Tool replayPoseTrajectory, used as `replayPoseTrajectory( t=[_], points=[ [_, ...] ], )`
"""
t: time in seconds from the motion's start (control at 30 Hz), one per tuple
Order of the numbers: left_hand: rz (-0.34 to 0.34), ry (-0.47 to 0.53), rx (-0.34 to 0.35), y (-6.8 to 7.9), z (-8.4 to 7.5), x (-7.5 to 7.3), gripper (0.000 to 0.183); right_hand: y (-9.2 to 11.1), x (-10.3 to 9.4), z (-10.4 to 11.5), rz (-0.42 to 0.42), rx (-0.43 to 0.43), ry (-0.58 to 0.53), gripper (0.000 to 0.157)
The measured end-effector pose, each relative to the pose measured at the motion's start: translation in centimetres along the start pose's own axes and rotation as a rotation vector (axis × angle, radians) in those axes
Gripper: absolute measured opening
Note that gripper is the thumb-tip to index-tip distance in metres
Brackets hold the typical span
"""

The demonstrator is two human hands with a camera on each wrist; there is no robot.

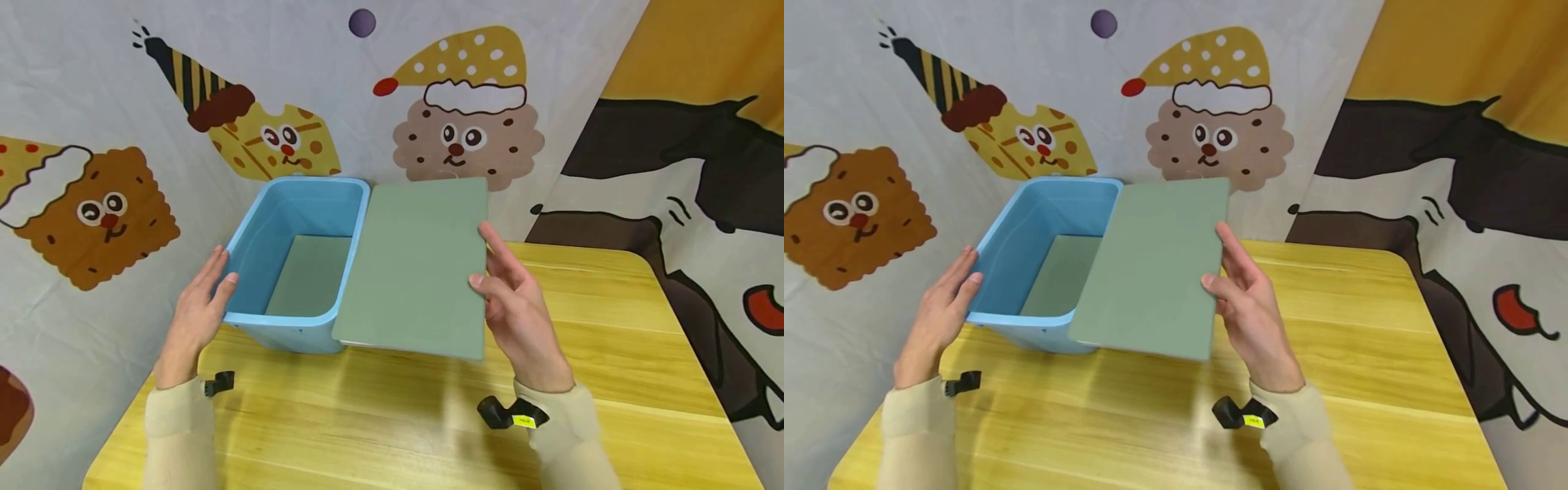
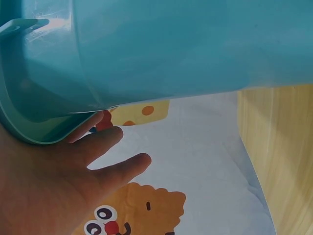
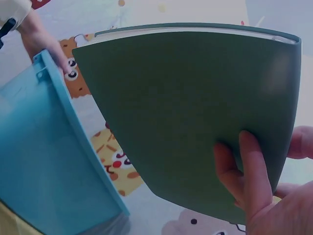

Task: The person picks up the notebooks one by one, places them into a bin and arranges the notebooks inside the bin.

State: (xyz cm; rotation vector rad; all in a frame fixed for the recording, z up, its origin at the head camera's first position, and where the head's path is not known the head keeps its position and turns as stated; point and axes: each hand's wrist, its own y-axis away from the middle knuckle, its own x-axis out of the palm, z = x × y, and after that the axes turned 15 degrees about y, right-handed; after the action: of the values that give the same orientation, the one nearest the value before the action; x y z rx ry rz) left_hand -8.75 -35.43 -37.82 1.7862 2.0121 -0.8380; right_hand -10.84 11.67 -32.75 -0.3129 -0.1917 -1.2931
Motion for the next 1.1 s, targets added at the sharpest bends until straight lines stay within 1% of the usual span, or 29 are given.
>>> replayPoseTrajectory(
  t=[0.1, 0.27, 0.57, 0.73, 0.87, 1.1],
  points=[
    [-0.001, 0.000, 0.002, 0.1, 0.1, 0.0, 0.063, -0.3, 0.7, 0.1, 0.017, -0.007, -0.036, 0.074],
    [-0.004, 0.004, 0.009, 0.1, 0.0, -0.1, 0.063, -0.8, 1.8, 0.1, 0.024, 0.004, -0.060, 0.073],
    [0.000, -0.001, -0.002, 0.1, 0.0, 0.0, 0.063, -2.3, 4.3, -0.3, 0.010, 0.016, -0.015, 0.074],
    [-0.007, 0.003, 0.003, 0.2, 0.1, 0.0, 0.062, -3.6, 6.1, -1.4, 0.043, 0.019, 0.005, 0.076],
    [-0.020, 0.001, 0.003, 0.2, 0.1, 0.1, 0.062, -5.0, 7.5, -2.5, 0.066, 0.043, 0.040, 0.079],
    [-0.023, 0.010, -0.007, 0.2, 0.0, 0.3, 0.062, -7.6, 9.3, -4.4, 0.070, 0.086, 0.102, 0.080]
  ],
)
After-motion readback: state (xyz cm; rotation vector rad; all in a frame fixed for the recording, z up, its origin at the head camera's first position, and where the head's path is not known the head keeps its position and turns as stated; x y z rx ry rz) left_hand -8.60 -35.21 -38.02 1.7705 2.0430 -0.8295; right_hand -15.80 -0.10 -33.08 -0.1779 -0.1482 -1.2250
